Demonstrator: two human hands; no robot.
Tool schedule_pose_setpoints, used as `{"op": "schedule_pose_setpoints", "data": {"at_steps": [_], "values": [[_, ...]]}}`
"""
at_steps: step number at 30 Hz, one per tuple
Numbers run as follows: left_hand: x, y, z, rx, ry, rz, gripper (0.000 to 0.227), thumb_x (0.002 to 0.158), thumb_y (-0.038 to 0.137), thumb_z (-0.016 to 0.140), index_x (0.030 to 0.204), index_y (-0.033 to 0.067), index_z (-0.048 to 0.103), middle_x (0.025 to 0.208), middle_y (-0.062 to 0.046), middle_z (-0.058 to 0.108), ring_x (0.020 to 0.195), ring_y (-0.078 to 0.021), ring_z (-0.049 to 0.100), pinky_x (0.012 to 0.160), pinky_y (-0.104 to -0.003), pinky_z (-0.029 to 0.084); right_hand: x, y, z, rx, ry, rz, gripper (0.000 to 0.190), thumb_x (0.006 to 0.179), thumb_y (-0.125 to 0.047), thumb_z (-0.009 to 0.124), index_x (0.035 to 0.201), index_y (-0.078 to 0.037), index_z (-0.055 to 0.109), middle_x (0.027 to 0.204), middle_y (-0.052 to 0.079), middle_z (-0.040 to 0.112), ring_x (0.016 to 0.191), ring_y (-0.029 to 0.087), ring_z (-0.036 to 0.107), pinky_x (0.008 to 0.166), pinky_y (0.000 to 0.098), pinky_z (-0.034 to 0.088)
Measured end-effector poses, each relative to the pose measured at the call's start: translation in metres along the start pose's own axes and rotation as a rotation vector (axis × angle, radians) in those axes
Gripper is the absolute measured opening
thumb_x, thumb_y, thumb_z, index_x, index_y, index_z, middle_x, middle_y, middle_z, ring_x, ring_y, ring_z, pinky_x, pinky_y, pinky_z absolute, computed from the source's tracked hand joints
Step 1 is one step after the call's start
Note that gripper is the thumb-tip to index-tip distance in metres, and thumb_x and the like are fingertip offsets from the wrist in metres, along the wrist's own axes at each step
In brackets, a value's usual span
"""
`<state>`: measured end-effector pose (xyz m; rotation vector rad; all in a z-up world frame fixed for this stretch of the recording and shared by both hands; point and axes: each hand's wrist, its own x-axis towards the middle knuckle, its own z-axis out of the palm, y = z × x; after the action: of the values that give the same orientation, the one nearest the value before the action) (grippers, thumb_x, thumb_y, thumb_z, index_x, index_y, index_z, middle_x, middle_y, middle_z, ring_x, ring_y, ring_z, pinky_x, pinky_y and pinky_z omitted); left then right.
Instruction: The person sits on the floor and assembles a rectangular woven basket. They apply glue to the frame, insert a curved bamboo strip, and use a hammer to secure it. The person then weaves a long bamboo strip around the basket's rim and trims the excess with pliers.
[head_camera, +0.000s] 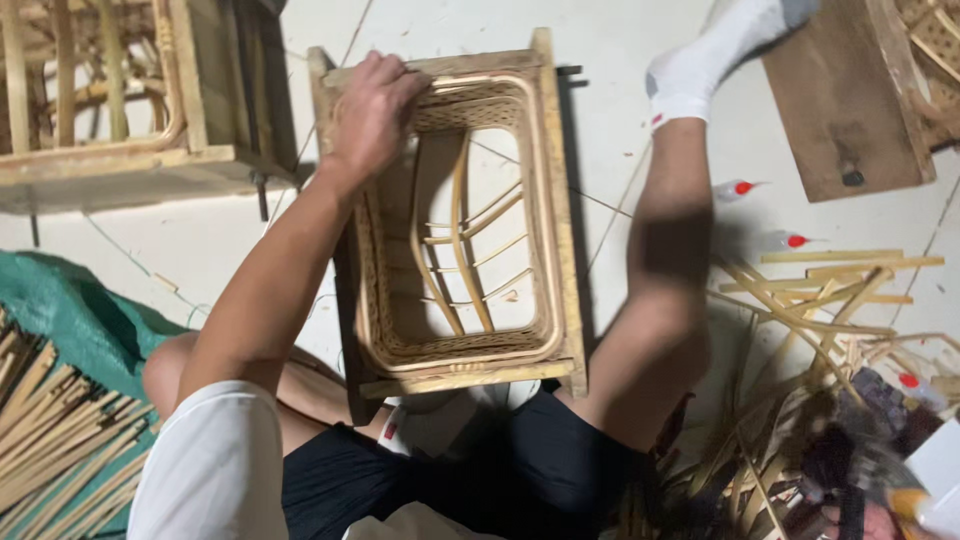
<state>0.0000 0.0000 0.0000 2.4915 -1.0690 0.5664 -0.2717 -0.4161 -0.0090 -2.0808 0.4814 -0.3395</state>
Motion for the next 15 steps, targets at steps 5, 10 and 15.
{"op": "schedule_pose_setpoints", "data": {"at_steps": [5, 10, 15], "values": [[-0.006, -0.013, 0.020, 0.010, 0.018, 0.000, 0.039, 0.087, -0.013, 0.071, 0.121, 0.0048, 0.078, 0.100, -0.007, 0.067, 0.093, -0.0228, 0.056, 0.089, -0.034, 0.056, -0.105, -0.082, 0.009, 0.258, -0.180, -0.073, 0.043, 0.095, -0.029, 0.059, 0.130, -0.003, 0.063, 0.128, 0.015, 0.063, 0.108, 0.024, 0.069, 0.091, 0.0381, 0.061], [-0.008, -0.015, 0.025, 0.008, 0.026, 0.007, 0.034, 0.090, -0.012, 0.074, 0.118, 0.0065, 0.078, 0.097, -0.006, 0.066, 0.093, -0.0225, 0.055, 0.087, -0.038, 0.055, -0.142, -0.161, 0.040, 0.514, -0.453, -0.305, 0.029, 0.105, -0.017, 0.052, 0.127, -0.008, 0.067, 0.128, 0.010, 0.064, 0.106, 0.018, 0.071, 0.090, 0.0338, 0.063], [-0.006, -0.014, 0.018, -0.003, 0.006, 0.013, 0.046, 0.081, -0.017, 0.071, 0.121, 0.0053, 0.076, 0.102, -0.006, 0.063, 0.097, -0.0224, 0.054, 0.089, -0.039, 0.051, -0.061, -0.174, 0.166, 0.236, -0.612, 0.401, 0.068, 0.091, -0.033, 0.061, 0.152, -0.012, 0.042, 0.108, 0.004, 0.068, 0.090, 0.020, 0.073, 0.091, 0.0426, 0.056]]}}
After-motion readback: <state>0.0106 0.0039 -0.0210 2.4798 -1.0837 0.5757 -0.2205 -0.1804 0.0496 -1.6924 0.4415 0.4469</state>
